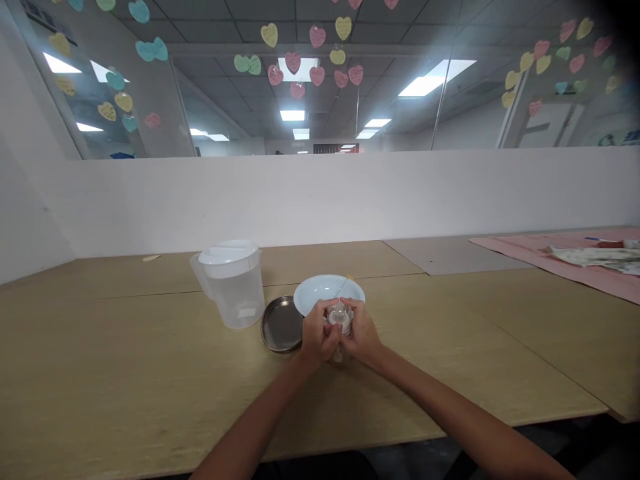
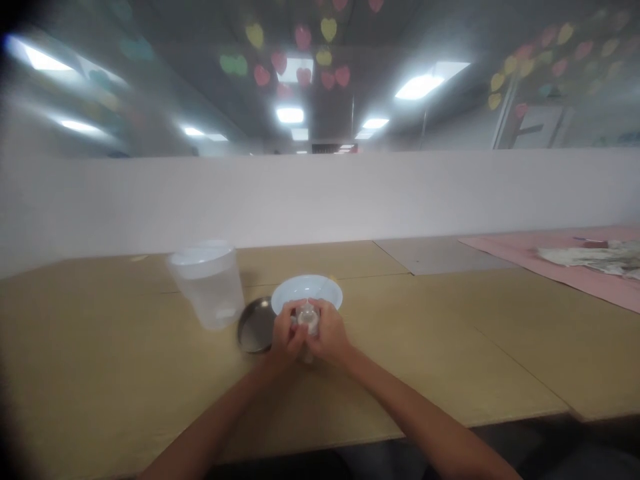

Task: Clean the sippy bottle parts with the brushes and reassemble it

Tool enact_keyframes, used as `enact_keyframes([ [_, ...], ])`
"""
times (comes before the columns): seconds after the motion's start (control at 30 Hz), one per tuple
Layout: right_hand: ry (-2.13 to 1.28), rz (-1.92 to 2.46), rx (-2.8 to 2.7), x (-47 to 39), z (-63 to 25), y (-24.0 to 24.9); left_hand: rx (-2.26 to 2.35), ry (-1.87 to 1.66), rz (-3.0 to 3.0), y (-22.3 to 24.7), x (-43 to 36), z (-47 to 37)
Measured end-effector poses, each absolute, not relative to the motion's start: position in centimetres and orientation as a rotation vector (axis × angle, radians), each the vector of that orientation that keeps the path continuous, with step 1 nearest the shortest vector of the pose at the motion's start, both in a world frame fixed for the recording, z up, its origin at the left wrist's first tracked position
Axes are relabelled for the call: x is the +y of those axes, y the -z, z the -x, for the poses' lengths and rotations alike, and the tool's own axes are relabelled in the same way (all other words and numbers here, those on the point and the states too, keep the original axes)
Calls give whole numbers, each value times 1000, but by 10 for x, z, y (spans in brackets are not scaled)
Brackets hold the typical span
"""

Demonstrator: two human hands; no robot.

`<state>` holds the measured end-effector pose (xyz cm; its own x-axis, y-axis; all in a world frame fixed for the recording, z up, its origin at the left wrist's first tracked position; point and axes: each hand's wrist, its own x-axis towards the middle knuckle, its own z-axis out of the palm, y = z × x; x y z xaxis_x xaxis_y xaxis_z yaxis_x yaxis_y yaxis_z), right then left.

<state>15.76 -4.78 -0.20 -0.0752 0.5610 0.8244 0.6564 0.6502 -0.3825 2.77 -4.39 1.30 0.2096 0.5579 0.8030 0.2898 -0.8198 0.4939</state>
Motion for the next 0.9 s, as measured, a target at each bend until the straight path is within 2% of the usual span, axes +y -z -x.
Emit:
enact_keyframes([
  [0.6, 388, 1064, -1894, -42, -160, -4, 871, -1468, -2264, -19, -36, -19],
  [0.9, 446, 1138, -1820, -44, -159, 4, 818, -1579, -2187, -14, -41, -24],
])
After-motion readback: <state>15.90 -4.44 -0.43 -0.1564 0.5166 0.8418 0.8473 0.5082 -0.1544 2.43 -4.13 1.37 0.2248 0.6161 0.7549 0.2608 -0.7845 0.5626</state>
